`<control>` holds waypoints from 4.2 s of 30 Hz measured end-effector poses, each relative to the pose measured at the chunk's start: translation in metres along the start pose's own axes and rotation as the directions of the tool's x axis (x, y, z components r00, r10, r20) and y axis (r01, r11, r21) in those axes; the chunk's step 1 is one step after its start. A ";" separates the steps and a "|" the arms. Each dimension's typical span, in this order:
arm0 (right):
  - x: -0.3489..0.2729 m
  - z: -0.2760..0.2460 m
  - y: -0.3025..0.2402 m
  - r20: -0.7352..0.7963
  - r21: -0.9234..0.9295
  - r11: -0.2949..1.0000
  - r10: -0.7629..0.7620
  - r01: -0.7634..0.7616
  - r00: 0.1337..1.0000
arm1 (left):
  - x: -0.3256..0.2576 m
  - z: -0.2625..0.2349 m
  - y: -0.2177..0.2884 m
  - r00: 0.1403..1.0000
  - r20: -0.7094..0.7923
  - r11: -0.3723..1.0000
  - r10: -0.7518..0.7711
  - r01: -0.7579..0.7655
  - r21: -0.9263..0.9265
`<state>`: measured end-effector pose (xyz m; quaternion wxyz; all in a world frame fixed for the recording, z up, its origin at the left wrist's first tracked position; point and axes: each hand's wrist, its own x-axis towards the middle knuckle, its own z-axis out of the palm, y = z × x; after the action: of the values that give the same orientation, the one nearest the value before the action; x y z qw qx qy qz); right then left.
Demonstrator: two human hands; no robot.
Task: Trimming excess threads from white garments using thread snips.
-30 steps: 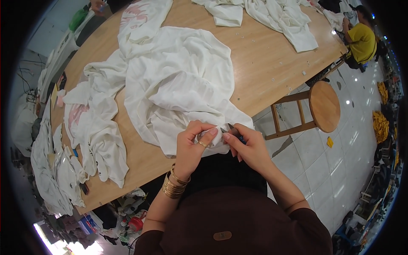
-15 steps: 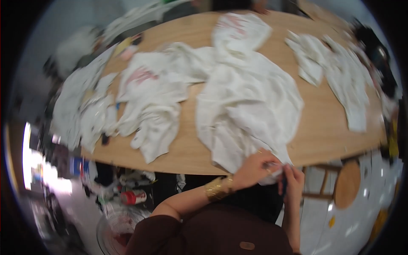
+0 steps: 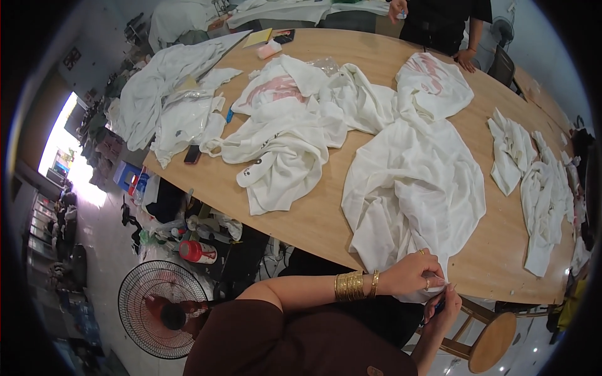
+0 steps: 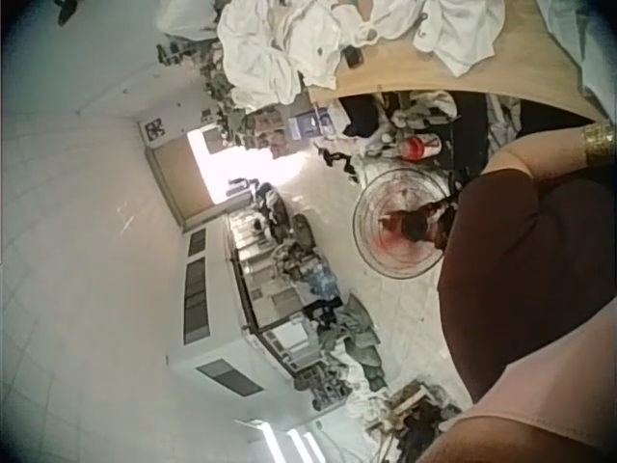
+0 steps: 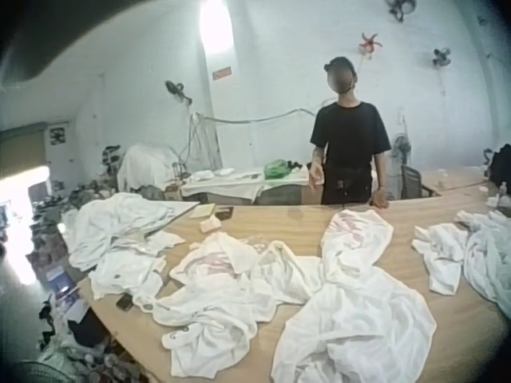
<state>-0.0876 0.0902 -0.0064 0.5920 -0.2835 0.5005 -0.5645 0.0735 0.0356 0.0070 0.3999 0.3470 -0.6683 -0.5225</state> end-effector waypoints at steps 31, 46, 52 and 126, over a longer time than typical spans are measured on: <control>-0.002 -0.005 -0.040 0.025 -0.596 0.704 -0.464 0.386 0.885 | 0.012 -0.016 -0.008 0.955 0.056 0.948 -0.290 0.295 -0.120; 0.003 -0.001 -0.044 0.285 -0.632 0.627 -0.358 0.455 0.889 | 0.005 -0.021 -0.009 0.964 0.096 0.968 -0.248 0.251 -0.020; 0.002 0.002 -0.044 0.365 -0.189 0.982 0.054 0.017 0.930 | 0.014 -0.015 0.000 0.961 0.169 0.975 -0.219 0.221 0.006; 0.091 0.072 -0.220 0.594 -0.704 0.162 -0.401 0.692 0.697 | 0.182 -0.034 0.027 0.790 0.607 0.578 -0.089 -0.455 0.678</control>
<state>-0.1188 -0.0572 0.1911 0.1544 -0.7884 0.4937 -0.3329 0.0226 -0.1336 0.0695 0.0321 0.2354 -0.9506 -0.1996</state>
